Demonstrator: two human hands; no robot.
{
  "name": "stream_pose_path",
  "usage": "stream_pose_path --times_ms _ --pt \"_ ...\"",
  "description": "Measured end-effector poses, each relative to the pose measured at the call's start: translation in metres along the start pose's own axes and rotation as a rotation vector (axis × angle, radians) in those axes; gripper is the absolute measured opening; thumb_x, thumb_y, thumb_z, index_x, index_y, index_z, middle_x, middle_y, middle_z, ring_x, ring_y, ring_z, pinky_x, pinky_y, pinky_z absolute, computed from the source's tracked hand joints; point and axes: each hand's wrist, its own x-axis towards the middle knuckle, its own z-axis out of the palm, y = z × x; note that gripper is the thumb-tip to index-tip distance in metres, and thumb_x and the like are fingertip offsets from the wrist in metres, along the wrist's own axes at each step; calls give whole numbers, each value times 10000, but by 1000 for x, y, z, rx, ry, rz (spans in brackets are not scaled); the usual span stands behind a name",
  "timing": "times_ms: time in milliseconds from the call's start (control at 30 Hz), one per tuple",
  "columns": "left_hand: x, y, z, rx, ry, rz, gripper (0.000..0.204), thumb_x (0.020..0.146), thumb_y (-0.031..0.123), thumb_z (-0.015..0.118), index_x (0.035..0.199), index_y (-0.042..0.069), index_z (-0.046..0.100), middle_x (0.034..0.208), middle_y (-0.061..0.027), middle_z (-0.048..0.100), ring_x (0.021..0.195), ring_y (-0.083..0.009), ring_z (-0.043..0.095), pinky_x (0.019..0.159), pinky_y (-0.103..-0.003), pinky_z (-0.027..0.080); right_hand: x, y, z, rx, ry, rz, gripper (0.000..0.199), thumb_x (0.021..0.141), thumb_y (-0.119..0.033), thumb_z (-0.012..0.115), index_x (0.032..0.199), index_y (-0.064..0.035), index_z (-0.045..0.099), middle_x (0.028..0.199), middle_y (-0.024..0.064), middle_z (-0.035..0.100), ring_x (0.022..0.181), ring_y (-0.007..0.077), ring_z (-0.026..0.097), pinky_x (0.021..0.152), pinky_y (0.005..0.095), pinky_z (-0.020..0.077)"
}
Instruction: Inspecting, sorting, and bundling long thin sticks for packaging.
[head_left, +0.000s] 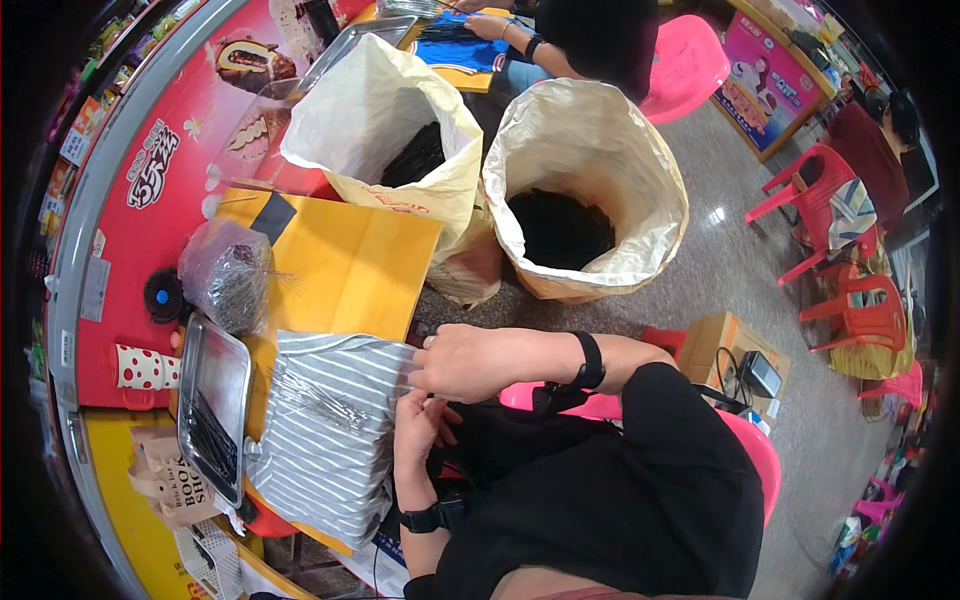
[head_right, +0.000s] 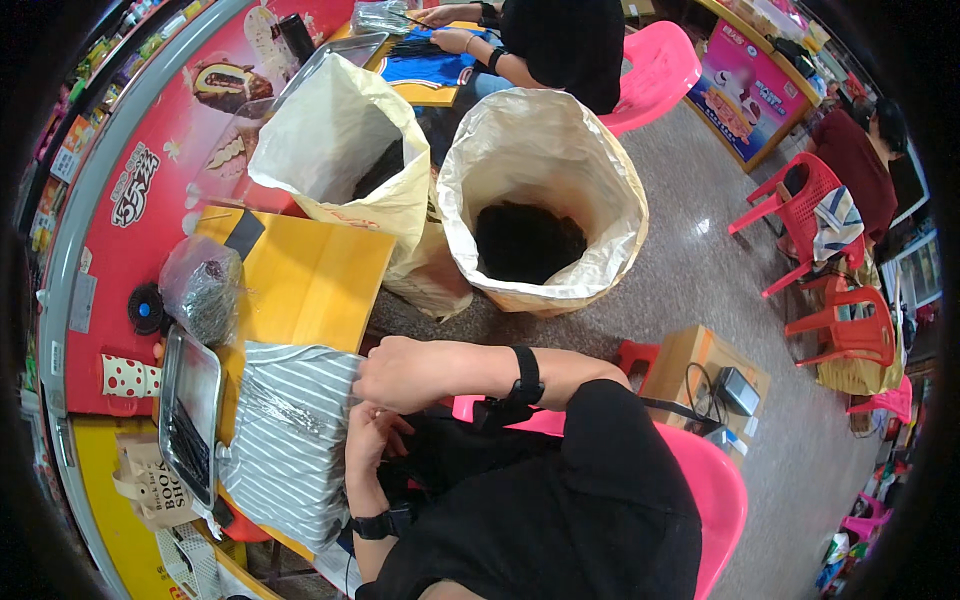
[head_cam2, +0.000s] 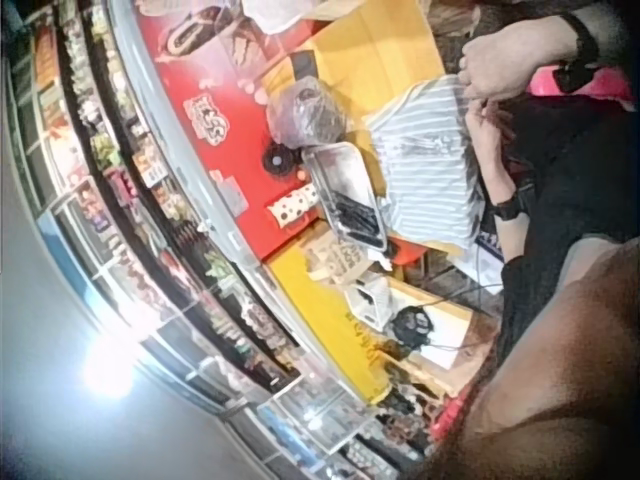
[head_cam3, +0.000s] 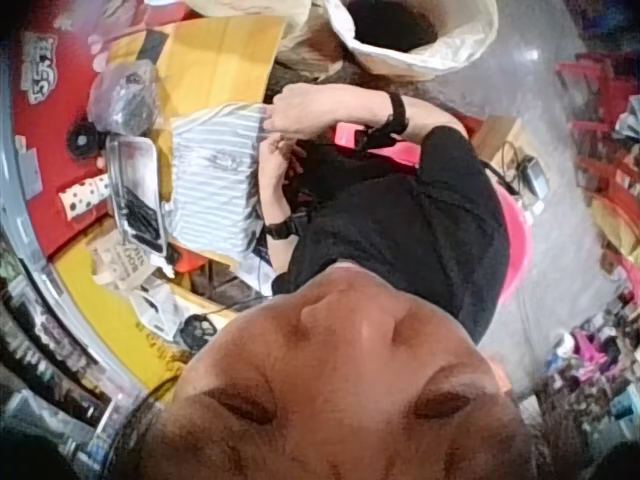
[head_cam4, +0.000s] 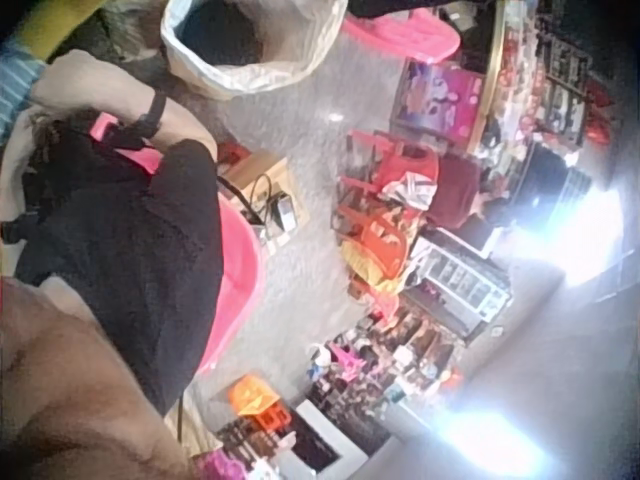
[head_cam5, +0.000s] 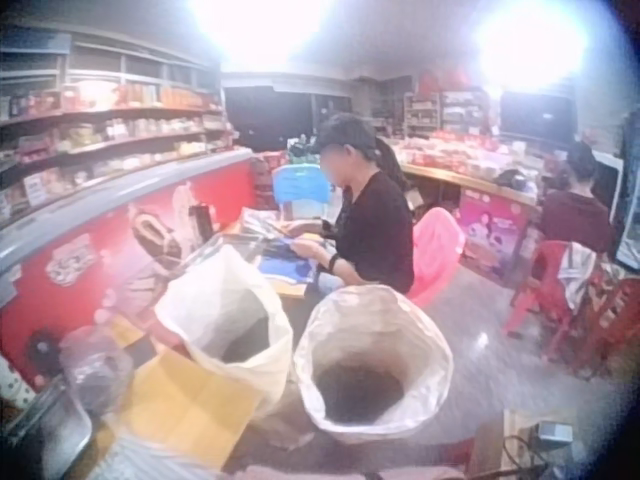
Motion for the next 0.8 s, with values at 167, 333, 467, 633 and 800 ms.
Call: stream_pose_path --times_ms 167,333,467,633,800 --pt "-1 1 2 39 5 56 193 914 147 508 946 -12 613 671 -118 652 394 -163 560 319 -226 351 5 -1 -9 43 52 7 186 808 -192 579 877 -22 614 856 120 621 831 288 628 689 390 465" --pt "5 -5 1 27 14 95 232 872 179 557 955 -32 603 649 -139 652 386 -196 566 318 -238 368 5 -4 -22 134 117 -12 191 806 -177 573 886 -7 610 843 128 620 830 286 629 687 389 464" --pt "7 -2 4 8 -1 156 287 886 245 554 958 -28 605 658 -140 654 396 -199 573 322 -238 370 3 0 -13 143 113 -20 188 804 -168 566 879 -1 613 833 142 625 823 300 638 686 399 484" --pt "7 -10 3 2 76 160 192 889 146 523 921 -25 603 643 -108 632 408 -179 577 315 -233 377 8 1 2 168 80 -39 192 803 -167 564 874 4 615 837 162 634 815 321 642 685 415 502" --pt "7 -12 0 27 93 146 181 869 133 536 911 -26 613 634 -96 634 408 -170 577 313 -229 371 13 1 6 179 53 -68 202 805 -169 563 880 9 618 810 177 636 793 336 637 677 420 497"
